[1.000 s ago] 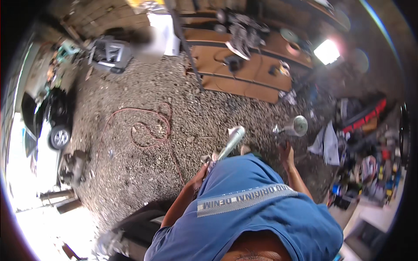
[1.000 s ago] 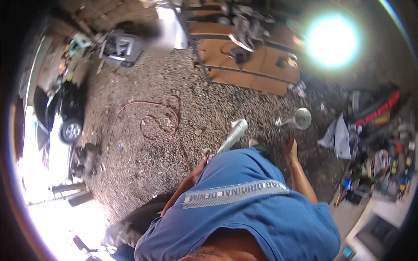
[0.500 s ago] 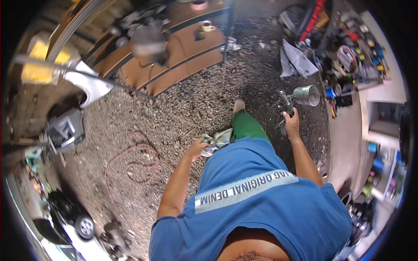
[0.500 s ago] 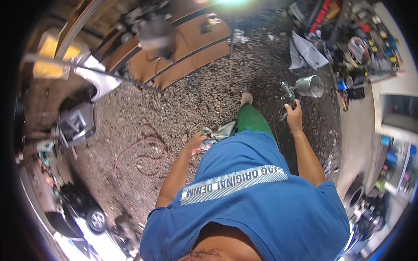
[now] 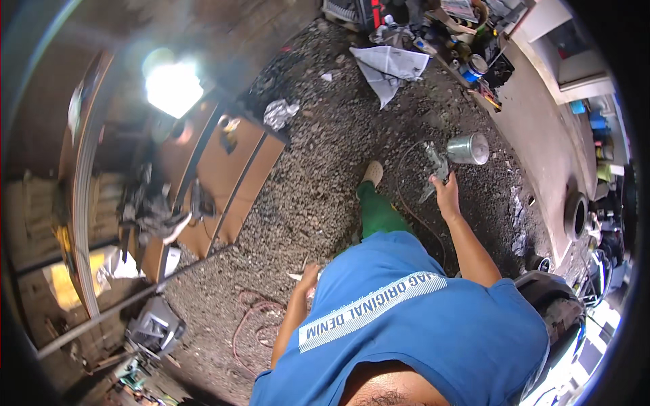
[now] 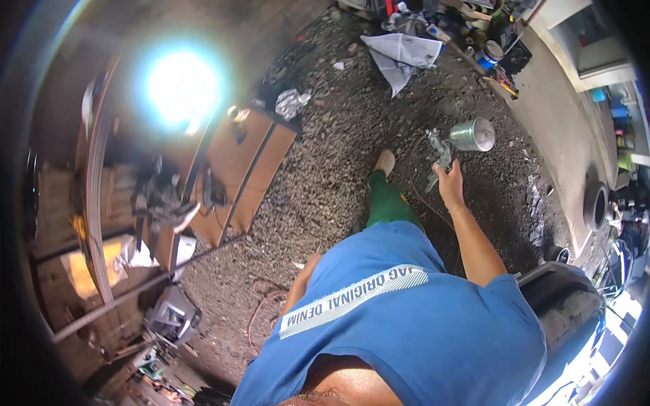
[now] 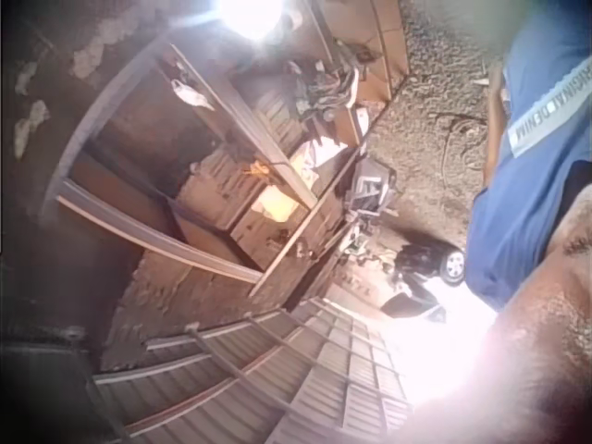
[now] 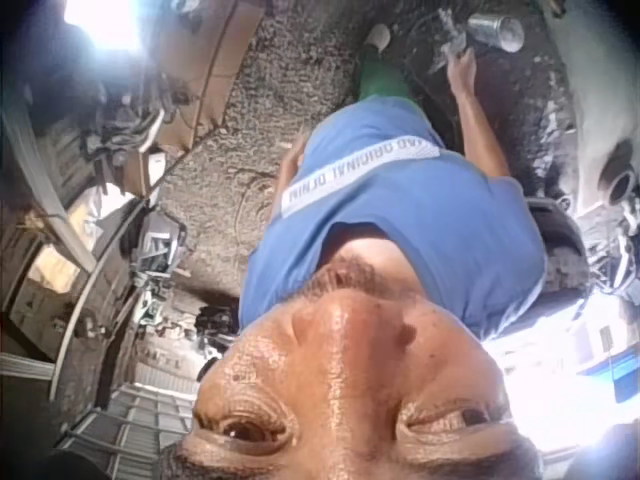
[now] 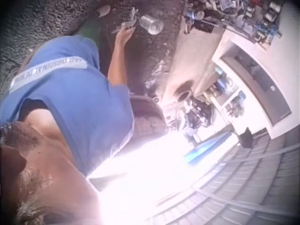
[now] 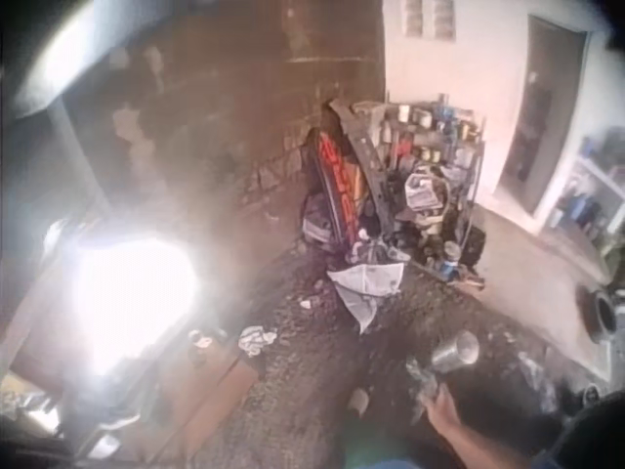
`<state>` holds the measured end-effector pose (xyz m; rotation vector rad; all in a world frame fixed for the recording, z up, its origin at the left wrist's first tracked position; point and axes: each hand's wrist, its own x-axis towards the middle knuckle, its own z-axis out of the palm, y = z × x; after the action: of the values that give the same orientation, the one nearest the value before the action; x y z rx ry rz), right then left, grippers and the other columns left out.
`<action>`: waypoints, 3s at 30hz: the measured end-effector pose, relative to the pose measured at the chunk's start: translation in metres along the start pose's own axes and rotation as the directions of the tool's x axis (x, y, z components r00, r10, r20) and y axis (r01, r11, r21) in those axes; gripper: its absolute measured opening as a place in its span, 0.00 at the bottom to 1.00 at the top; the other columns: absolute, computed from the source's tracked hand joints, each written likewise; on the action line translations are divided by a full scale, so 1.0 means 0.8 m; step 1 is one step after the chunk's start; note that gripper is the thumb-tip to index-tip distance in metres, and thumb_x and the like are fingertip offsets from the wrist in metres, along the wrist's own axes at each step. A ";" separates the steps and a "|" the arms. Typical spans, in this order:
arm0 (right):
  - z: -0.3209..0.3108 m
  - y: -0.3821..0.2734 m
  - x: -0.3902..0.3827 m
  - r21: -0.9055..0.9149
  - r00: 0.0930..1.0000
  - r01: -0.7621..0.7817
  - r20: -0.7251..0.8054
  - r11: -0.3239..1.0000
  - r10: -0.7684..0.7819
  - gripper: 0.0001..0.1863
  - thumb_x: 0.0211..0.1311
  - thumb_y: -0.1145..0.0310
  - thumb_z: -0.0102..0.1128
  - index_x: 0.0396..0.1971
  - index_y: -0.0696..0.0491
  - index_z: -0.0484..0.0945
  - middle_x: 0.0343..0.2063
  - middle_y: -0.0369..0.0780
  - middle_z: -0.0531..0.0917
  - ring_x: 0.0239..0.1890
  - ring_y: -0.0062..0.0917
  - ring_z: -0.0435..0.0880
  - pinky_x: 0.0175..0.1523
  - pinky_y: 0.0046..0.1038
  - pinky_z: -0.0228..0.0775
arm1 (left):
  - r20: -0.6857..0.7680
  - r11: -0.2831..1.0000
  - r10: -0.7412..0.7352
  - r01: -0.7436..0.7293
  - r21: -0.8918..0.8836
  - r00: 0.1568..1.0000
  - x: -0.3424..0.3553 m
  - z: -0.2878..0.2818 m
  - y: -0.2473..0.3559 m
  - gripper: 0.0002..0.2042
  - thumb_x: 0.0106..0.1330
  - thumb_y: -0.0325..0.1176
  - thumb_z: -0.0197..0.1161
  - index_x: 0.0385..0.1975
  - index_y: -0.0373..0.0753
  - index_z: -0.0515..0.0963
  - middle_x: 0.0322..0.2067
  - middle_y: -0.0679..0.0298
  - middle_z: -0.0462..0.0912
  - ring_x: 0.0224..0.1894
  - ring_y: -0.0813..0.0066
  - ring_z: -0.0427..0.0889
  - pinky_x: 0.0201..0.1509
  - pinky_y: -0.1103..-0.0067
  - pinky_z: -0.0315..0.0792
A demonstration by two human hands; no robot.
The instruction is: The person applies newspaper to a car bumper and then cleans a paint spray gun by hand using a cloth.
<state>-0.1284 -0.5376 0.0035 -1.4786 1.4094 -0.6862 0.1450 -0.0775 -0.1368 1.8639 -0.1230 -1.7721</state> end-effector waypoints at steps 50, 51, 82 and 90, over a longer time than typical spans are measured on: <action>0.013 -0.103 0.500 0.072 0.747 -0.501 -0.468 0.863 0.472 0.17 0.63 0.64 0.60 0.45 0.58 0.71 0.33 0.48 0.81 0.36 0.37 0.79 0.46 0.36 0.70 | 0.230 0.619 0.462 -0.497 0.609 0.857 0.759 0.139 1.157 0.36 0.68 0.59 0.45 0.43 0.22 0.74 0.51 0.32 0.74 0.55 0.43 0.75 0.60 0.61 0.65; 0.030 -0.066 0.502 -0.011 0.724 -0.536 -0.521 0.844 0.453 0.17 0.64 0.65 0.59 0.47 0.58 0.71 0.35 0.49 0.80 0.37 0.39 0.79 0.46 0.37 0.70 | 0.276 0.644 0.292 -0.402 0.650 0.915 0.775 0.186 1.154 0.33 0.67 0.57 0.48 0.42 0.23 0.74 0.51 0.33 0.74 0.56 0.44 0.73 0.60 0.61 0.64; 0.062 0.195 0.685 -0.194 0.650 -0.758 -0.311 0.623 0.693 0.19 0.65 0.72 0.57 0.54 0.59 0.69 0.51 0.51 0.77 0.53 0.44 0.77 0.59 0.39 0.66 | 0.150 -0.010 0.020 -0.150 0.989 0.988 1.192 0.268 0.976 0.29 0.59 0.58 0.58 0.53 0.41 0.77 0.50 0.51 0.81 0.48 0.52 0.81 0.52 0.66 0.74; 0.052 0.183 0.722 -0.078 0.529 -0.846 -0.237 0.527 0.815 0.20 0.67 0.70 0.57 0.56 0.60 0.68 0.50 0.54 0.77 0.52 0.49 0.77 0.57 0.40 0.67 | -0.237 0.423 0.604 -0.055 0.904 0.761 1.065 0.271 1.358 0.23 0.55 0.35 0.63 0.51 0.31 0.75 0.45 0.50 0.83 0.47 0.61 0.82 0.53 0.71 0.72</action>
<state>-0.0515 -1.0662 -0.2631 -0.6697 2.1256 -0.0412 0.3767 -1.4298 -0.4032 2.6739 -1.3280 -0.7818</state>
